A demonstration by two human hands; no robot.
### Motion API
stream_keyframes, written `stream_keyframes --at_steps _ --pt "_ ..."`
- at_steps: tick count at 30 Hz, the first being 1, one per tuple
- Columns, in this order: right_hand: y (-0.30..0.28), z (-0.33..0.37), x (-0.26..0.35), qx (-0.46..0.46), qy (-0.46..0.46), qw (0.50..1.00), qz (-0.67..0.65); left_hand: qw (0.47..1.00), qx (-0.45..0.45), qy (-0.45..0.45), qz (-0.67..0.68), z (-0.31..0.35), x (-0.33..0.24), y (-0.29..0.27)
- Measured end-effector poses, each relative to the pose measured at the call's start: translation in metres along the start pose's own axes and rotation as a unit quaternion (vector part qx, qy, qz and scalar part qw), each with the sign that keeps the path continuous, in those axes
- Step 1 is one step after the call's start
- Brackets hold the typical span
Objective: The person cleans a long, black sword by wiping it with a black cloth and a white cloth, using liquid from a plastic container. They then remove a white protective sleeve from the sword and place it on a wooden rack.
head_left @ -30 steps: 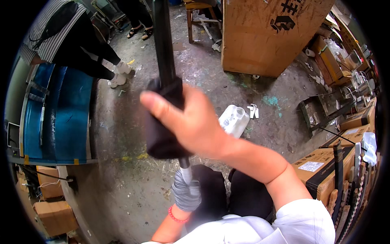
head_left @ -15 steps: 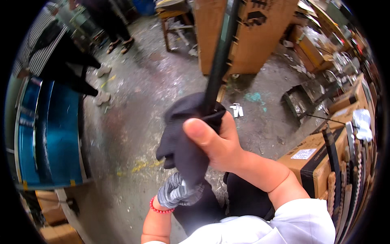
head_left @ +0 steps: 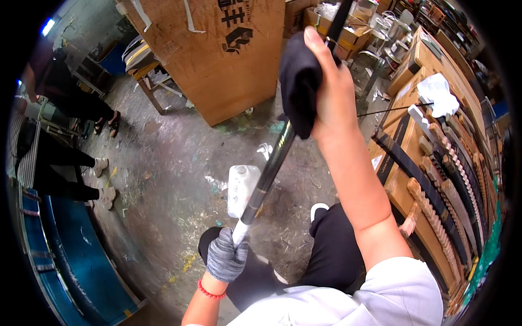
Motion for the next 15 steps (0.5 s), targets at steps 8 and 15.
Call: stream_keyframes --at_steps 8,15 --pt "0.022 0.038 -0.042 0.100 0.058 0.990 -0.076 0.636 0.315 -0.061 0.702 -0.014 -0.010 0.063" --pt "-0.032 0.068 -0.090 -0.058 0.091 0.993 -0.056 0.831 0.241 -0.063 0.498 -0.035 0.028 0.073"
Point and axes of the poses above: each hand's wrist, its own z-axis away from the middle knuckle, its own y-axis out of the palm, x = y × z, the point moved 10 cm from there along -z, towards the middle knuckle, and after that the axes turned 15 degrees about x, right-handed, at the moved point
